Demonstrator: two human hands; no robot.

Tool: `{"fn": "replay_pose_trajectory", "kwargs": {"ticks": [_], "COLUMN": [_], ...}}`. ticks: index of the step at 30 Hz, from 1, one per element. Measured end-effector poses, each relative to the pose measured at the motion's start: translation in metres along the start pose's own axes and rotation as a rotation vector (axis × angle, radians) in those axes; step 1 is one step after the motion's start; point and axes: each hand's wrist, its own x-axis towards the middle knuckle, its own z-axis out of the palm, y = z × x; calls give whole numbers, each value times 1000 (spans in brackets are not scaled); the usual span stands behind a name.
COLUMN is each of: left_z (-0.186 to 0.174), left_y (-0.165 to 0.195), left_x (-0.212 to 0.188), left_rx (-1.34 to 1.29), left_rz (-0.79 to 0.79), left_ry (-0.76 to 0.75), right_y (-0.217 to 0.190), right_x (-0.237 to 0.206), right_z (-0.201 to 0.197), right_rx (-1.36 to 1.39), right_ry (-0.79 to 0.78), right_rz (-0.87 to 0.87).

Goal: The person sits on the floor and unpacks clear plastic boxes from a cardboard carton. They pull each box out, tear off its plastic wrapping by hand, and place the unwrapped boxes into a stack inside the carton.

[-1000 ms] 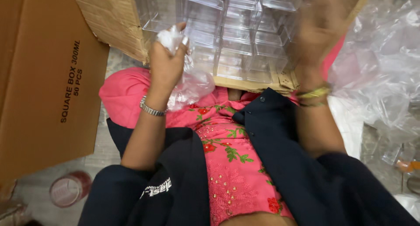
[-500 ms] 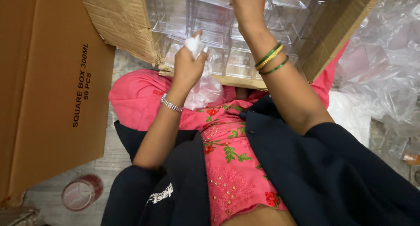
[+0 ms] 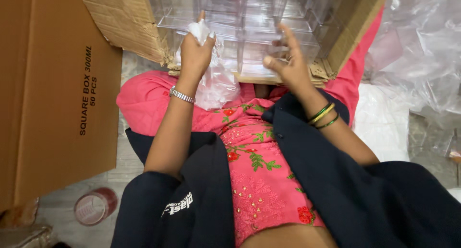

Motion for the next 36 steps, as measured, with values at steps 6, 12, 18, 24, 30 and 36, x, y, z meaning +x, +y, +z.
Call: {"fn": "replay_pose_trajectory", "kwargs": {"ticks": [6, 12, 18, 24, 30, 36], "left_z": [6, 20, -8, -2, -4, -4], "left_y": [41, 90, 95, 92, 88, 76], "left_x": [-31, -72, -73, -80, -81, -87], "left_rx": [-239, -634, -819, -722, -621, -1010], "left_rz": [217, 111, 7, -11, 19, -288], "left_ry": [-48, -220, -173, -203, -176, -561], "right_y": [-11, -34, -54, -52, -25, -40], "right_x": [-18, -22, -29, -30, -37, -31], "right_z": [9, 27, 30, 25, 30, 11], "right_rx": [-788, 131, 319, 250, 151, 601], "right_ry": [291, -129, 61, 21, 66, -128], "right_rz": [-448, -244, -209, -236, -68, 29]}}
